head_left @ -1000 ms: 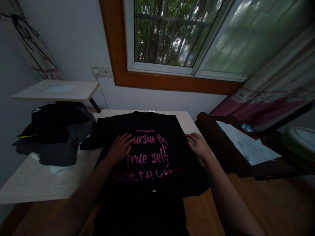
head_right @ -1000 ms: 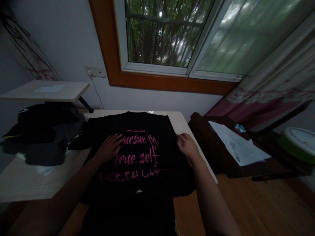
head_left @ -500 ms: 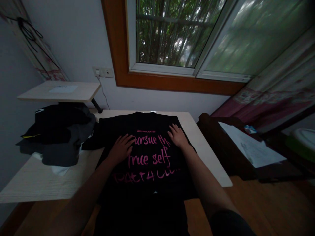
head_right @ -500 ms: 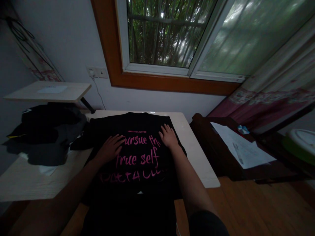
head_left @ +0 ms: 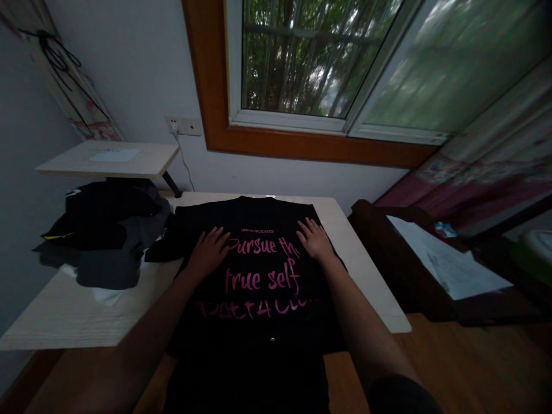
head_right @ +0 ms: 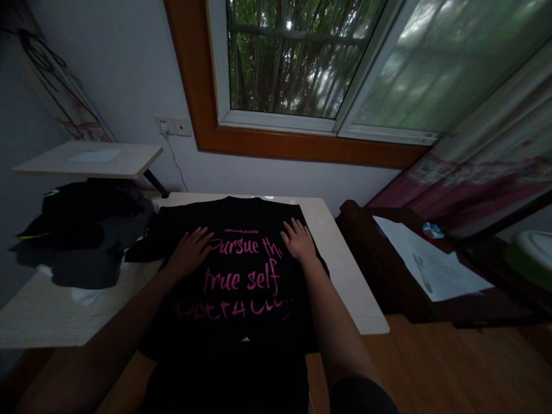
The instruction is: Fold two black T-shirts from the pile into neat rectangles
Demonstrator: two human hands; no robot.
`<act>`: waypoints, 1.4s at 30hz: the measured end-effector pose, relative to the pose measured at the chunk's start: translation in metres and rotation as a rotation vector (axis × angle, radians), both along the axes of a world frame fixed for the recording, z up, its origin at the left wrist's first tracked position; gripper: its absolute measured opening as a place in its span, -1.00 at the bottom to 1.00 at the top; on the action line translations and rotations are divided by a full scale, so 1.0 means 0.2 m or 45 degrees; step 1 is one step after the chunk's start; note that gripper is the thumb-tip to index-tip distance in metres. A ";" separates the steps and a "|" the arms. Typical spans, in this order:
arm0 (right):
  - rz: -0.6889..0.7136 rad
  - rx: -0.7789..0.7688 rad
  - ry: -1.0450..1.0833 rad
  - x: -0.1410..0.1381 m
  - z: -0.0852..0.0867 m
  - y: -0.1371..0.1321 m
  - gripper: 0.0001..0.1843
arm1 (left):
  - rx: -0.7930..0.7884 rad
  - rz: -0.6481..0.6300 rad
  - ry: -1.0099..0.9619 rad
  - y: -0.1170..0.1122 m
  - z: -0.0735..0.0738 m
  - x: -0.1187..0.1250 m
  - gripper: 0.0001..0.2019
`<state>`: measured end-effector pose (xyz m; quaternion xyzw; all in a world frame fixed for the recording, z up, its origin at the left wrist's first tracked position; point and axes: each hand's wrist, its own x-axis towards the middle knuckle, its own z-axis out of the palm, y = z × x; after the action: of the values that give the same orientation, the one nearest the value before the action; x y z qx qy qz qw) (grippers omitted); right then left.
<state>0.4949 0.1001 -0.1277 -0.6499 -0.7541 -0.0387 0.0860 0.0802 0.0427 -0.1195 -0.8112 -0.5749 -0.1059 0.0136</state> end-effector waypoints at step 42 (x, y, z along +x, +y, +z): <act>0.206 0.089 0.136 -0.65 0.07 0.03 -0.43 | 0.124 0.060 -0.145 0.31 0.04 0.30 -0.51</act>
<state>0.3651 0.1065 -0.1138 -0.5847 -0.7966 -0.0230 0.1516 0.1400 0.1053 -0.1122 -0.7885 -0.5879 -0.1792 0.0228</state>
